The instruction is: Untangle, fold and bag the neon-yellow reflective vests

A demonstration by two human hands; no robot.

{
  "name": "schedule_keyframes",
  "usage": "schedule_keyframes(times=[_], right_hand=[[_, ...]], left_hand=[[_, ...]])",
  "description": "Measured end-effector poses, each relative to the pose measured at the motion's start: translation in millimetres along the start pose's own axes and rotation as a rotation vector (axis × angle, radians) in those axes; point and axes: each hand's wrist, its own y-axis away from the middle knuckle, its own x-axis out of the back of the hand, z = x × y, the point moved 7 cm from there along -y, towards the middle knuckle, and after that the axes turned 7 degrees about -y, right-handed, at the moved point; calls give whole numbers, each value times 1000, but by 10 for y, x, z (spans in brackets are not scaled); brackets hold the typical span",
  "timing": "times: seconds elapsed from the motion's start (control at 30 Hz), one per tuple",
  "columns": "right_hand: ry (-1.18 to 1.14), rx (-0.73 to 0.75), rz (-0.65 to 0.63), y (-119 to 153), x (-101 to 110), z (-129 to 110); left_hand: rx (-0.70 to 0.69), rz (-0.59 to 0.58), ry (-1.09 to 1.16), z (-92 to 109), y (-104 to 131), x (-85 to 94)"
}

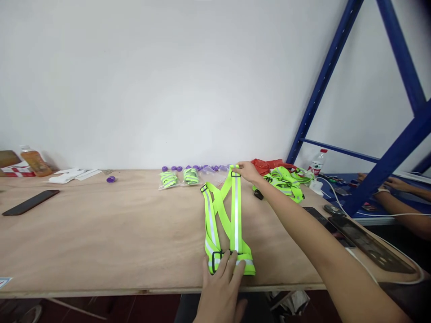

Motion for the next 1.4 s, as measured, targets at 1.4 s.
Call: schedule_keyframes(times=[1.4], right_hand=[[587,405,-723,1387,-1562,54]], left_hand=[[-13,6,-53,-111,93,-38]])
